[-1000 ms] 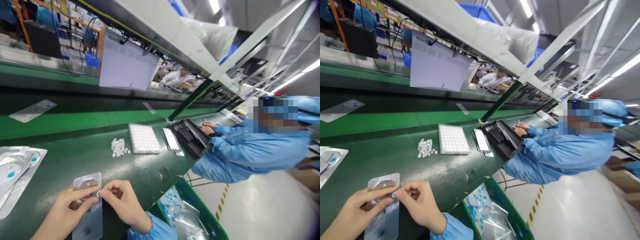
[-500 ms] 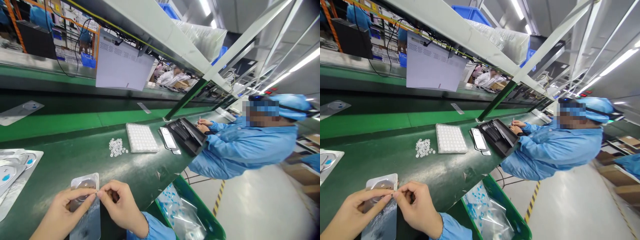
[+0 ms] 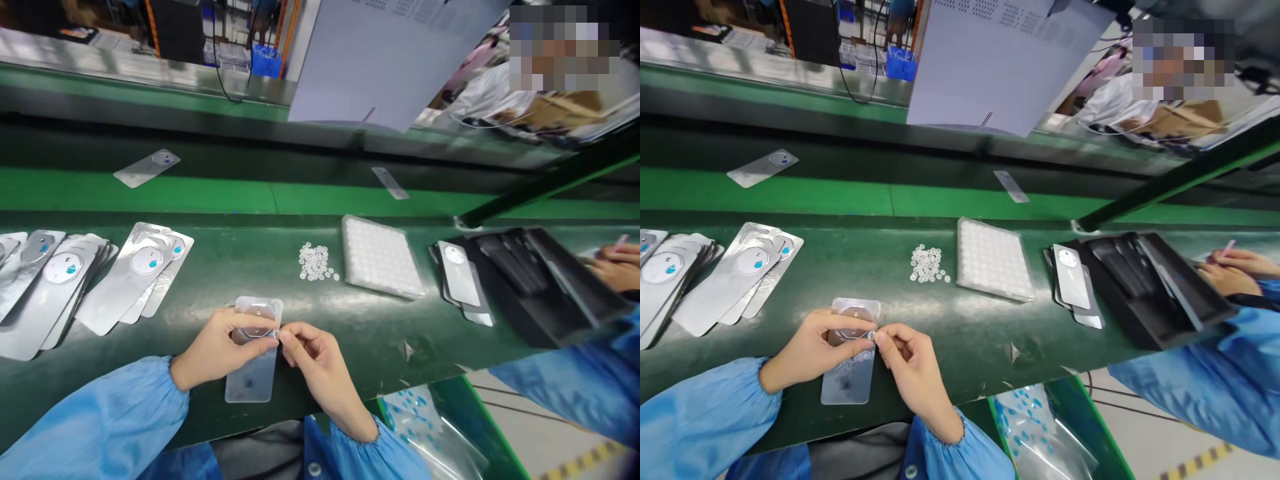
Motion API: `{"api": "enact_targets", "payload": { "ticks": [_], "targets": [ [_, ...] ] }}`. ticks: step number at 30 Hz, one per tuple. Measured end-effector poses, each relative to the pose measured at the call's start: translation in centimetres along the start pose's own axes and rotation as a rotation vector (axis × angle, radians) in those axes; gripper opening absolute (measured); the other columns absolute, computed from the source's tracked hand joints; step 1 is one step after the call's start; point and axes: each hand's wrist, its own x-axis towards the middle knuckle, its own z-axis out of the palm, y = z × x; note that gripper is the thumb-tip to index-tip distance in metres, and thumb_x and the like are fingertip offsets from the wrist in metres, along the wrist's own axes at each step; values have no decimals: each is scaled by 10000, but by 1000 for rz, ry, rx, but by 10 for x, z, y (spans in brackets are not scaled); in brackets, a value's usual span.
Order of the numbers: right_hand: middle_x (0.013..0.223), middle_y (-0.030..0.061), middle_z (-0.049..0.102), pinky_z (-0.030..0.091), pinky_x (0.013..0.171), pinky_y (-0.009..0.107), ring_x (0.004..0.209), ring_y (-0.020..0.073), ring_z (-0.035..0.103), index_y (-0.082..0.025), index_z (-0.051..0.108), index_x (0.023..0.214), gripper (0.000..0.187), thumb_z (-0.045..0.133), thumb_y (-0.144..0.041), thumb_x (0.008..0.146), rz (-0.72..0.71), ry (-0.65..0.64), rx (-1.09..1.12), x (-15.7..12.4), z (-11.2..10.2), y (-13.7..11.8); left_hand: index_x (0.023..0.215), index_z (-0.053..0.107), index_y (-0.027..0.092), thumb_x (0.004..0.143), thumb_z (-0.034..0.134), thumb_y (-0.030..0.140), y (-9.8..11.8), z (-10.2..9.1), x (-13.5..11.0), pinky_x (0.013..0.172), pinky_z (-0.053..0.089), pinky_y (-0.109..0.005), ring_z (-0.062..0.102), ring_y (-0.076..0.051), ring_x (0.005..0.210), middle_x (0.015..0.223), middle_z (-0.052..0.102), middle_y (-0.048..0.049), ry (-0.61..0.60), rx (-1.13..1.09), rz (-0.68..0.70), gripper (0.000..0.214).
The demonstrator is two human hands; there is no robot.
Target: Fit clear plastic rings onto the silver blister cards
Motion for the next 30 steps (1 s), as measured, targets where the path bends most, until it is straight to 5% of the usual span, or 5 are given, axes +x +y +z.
{"api": "enact_targets", "payload": {
  "ticks": [7,13,19,24,30],
  "targets": [
    [568,-16,496,363,517,249,540,124,425,-176,685,743,454,721,-611,865,-36,21,-32,0,1,-3,1005,829,227,862,786,279,-3,0,-1,715,583,-257,762,-197,849,965,821,-43,-26,-10,-12,158],
    [672,24,592,355,516,266,565,135,466,-181,729,763,356,667,-486,936,-178,150,-280,0,-2,-7,1262,714,210,846,776,236,-3,-1,-1,1002,555,-342,702,-240,1138,1248,742,-77,-17,-45,-13,421],
    [695,27,633,379,531,270,577,140,501,-188,742,800,296,646,-415,964,-253,135,-364,6,4,-10,1485,488,227,895,710,233,-4,0,-2,812,583,-289,703,-186,910,1136,718,-70,-30,-100,-45,630],
    [688,28,649,387,520,272,561,143,514,-195,743,804,275,649,-397,964,-266,159,-391,9,8,-9,1590,314,250,898,704,217,-2,1,-3,804,569,-281,671,-165,847,1024,703,-36,-46,-195,-91,795],
    [669,16,657,392,508,268,531,135,498,-211,751,794,226,670,-358,946,-310,185,-444,8,10,-7,1653,-64,226,896,697,183,0,2,-3,717,537,-227,629,-129,753,927,678,-17,-53,-302,-99,1074]
  ]
}}
